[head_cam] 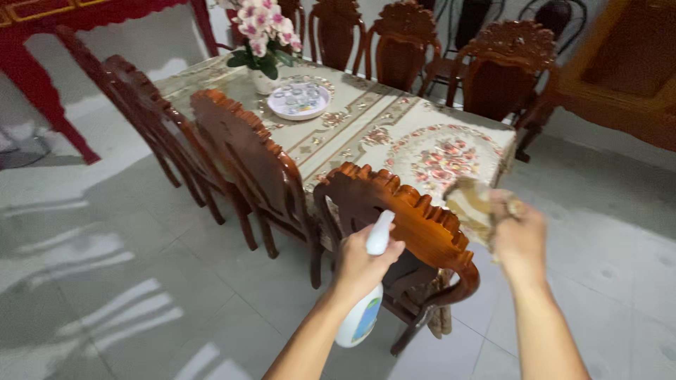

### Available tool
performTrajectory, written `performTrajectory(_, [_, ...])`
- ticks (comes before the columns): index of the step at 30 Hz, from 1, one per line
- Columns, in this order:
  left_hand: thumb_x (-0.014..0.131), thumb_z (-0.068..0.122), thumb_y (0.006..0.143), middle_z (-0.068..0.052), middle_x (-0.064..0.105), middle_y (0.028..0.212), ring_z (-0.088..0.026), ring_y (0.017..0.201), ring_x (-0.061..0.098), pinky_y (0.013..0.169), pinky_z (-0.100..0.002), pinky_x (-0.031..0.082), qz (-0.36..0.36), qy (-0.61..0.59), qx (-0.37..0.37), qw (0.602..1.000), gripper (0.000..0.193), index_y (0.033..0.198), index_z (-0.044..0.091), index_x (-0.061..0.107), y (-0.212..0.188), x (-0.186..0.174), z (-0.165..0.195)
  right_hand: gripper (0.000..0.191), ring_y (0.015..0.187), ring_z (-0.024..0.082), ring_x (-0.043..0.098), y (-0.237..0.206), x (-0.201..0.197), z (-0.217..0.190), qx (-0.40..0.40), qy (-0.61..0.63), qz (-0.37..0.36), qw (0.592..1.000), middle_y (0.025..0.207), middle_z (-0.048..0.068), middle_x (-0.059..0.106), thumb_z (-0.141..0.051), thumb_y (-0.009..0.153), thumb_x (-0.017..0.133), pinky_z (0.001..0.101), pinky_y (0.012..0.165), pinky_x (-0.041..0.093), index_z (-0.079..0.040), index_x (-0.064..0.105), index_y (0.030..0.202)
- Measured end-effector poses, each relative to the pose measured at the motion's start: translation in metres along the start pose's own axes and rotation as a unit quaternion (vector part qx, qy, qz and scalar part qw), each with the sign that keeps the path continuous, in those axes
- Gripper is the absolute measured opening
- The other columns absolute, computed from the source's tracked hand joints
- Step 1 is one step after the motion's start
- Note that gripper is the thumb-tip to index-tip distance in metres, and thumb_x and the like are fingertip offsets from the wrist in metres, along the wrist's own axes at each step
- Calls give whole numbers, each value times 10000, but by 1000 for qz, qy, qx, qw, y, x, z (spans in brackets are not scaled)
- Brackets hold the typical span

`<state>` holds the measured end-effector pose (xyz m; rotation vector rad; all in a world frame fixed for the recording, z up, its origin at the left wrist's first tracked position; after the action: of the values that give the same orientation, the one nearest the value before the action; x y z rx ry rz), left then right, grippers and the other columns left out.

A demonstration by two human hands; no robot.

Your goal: The person holds a spray bottle in one hand and a cloth in the other, wiping the carved wooden backs and edges of dining chairs one at a time, moving around the dining table to reach each chair.

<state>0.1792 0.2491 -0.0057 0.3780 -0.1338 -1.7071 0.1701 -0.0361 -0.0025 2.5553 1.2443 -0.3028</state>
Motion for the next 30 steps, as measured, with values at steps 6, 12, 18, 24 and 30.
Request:
performTrajectory(6, [779,291,851,-169,722,742,-372,732,720,707,-439,558,-1,99,-1,995,278,869,19,724,32,40,-7,357,667,87,537,8,-18,-4,22,105,40,993,789,-9,657,-346,1023,650,300,560,438,5,692,981])
performTrajectory(12, [822,243,805,-108,714,665,-277,637,707,628,-400,547,28,11,-71,997,240,821,28,715,38,8,-37,334,711,185,592,9,44,-42,-120,-11,4,993,835,72,697,-318,1058,643,360,667,460,1,736,1084])
performTrajectory(18, [812,245,820,-52,701,638,-140,571,718,577,-344,549,43,1,-184,982,257,811,21,686,62,-37,-66,260,948,447,676,10,144,-77,-229,-214,-4,950,995,246,711,-207,1059,606,475,813,530,-70,732,1241])
performTrajectory(24, [795,208,806,-52,707,673,-130,580,693,577,-324,563,11,-23,-162,986,200,886,41,717,99,-52,-72,547,1191,383,615,-5,192,-97,-338,-321,0,885,1278,222,666,-92,795,678,484,1021,477,18,627,1329])
performTrajectory(30, [797,199,823,-66,730,651,-128,586,707,583,-300,550,-30,-29,-99,994,201,830,12,724,150,-57,-77,531,1340,396,527,-11,203,-93,-349,-256,15,901,1379,259,601,-38,806,636,473,1120,409,61,603,1327])
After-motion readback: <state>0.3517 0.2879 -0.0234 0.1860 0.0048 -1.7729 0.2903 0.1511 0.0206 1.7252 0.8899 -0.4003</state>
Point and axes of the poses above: each hand's wrist, its own y-axis towards the middle knuckle, its own x-axis out of the palm, z = x × y, the point moved 5 cm from there along y, towards the middle knuckle
